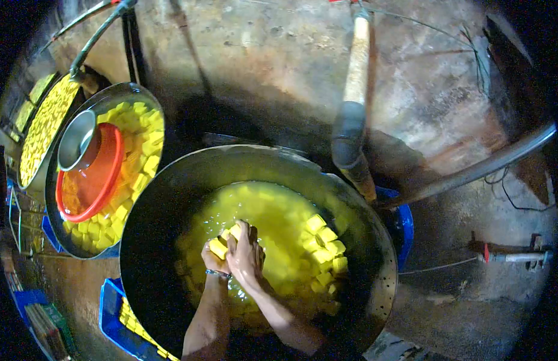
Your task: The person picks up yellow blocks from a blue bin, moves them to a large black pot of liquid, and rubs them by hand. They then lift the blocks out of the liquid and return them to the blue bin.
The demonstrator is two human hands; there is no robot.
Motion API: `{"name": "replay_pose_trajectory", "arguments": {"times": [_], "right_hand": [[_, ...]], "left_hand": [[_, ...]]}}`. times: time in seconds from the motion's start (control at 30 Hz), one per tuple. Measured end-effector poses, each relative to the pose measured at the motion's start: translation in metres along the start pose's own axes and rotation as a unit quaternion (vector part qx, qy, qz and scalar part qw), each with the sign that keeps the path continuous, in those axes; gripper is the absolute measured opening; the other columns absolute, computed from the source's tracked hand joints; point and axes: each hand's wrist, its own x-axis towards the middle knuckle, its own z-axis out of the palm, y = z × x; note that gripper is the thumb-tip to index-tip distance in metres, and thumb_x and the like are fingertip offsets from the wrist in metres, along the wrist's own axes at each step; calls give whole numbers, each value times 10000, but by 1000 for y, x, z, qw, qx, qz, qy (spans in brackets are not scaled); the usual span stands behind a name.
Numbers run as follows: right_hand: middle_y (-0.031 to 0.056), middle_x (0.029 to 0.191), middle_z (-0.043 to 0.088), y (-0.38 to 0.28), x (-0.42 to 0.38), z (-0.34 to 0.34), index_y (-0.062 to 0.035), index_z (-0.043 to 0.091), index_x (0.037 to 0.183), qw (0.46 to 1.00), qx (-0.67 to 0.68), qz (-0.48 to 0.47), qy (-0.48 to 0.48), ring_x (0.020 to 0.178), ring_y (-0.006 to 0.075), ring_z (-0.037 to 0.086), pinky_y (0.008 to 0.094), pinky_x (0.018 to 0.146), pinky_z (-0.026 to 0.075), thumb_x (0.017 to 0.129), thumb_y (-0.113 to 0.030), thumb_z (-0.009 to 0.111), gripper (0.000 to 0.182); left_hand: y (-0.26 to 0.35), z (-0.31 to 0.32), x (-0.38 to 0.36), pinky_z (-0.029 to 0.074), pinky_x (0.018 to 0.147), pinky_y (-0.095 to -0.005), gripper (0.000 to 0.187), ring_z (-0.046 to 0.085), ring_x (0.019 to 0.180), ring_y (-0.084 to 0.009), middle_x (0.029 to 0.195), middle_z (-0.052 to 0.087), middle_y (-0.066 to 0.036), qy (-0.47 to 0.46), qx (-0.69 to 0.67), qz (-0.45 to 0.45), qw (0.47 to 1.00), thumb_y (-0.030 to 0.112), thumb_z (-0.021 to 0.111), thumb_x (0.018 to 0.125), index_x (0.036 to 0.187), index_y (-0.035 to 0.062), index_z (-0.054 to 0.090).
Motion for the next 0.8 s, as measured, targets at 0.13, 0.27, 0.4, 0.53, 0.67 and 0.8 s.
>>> {"name": "replay_pose_trajectory", "arguments": {"times": [0.13,0.27,0.4,0.53,0.67,0.8], "right_hand": [[214,1175,555,0,7,-20,-94,436,1350,976,-145,-164,-4,993,357,614,455,803,544,888,-116,634,503],[186,1051,586,50,63,-82,-57,523,1244,882,-336,-145,298,1051,386,548,469,916,448,869,-186,585,402],[185,1140,515,136,91,-139,-56,525,1173,811,-563,-20,160,1099,335,499,450,923,438,800,-259,651,443],[202,1146,525,173,101,-152,-101,526,1178,786,-603,-100,95,1083,357,515,464,846,481,768,-167,686,444],[194,973,648,160,111,-167,-177,549,1208,808,-587,-51,-11,931,391,637,503,711,532,772,-161,671,453],[206,1145,616,115,98,-172,-150,536,1251,923,-383,-24,27,947,427,640,491,786,525,719,-131,744,572]], "left_hand": [[-8,-16,46,537,889,-422,363,630,1024,-315,1136,646,-187,-149,60,-46,986,165,497,862,1155,-31,587],[-31,68,33,549,849,-514,386,617,1061,-348,1253,589,-214,-127,-28,-116,985,181,501,862,1208,29,584],[-27,106,30,492,955,-573,369,588,1104,-373,1203,615,-187,-168,-21,-182,969,172,509,814,1145,42,607],[-20,60,70,359,1072,-604,348,581,1095,-388,1145,631,-193,12,18,-182,983,220,487,822,1075,28,630],[-3,59,37,434,1020,-560,399,571,1134,-397,1235,598,-212,-53,50,-209,975,234,410,904,1162,1,605],[3,42,21,411,1034,-591,419,544,1136,-411,1241,562,-233,-16,26,-138,990,252,350,916,1171,6,573]]}}
